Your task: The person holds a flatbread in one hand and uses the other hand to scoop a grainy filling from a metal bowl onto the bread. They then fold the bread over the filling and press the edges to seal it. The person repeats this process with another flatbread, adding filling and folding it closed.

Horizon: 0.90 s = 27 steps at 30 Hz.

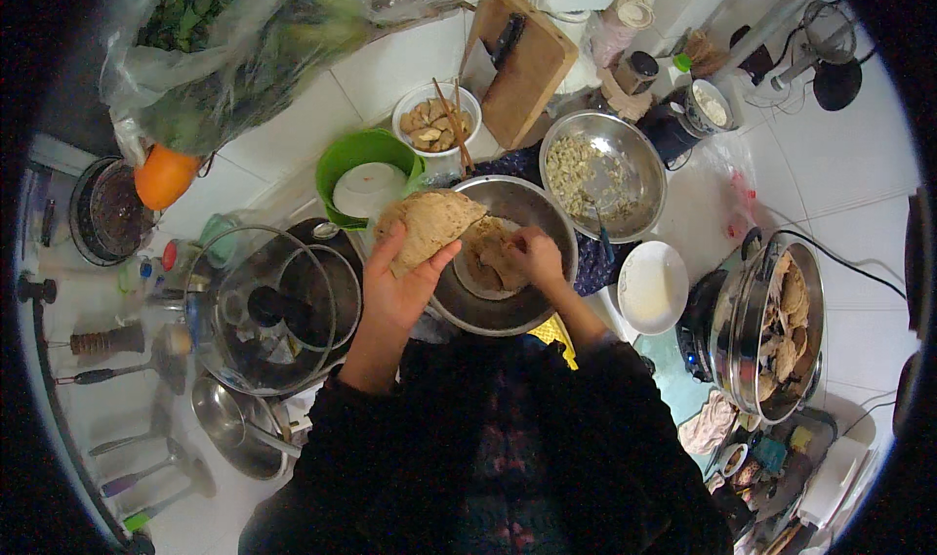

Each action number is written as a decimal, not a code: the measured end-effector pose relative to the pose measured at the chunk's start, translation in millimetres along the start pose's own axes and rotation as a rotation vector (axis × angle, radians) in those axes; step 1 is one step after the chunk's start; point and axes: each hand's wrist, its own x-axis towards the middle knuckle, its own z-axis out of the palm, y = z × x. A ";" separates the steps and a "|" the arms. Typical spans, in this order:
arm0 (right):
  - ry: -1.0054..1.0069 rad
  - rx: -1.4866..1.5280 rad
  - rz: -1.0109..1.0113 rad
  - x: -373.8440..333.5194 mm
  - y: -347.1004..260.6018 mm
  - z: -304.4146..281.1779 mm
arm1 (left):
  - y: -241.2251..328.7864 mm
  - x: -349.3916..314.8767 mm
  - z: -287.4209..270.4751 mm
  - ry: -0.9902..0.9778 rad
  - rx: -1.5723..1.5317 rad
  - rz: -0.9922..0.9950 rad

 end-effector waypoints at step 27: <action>0.043 0.990 -0.408 -36.8 -133.6 -173.2 | -15.5 -11.1 63.6 -0.313 0.131 0.064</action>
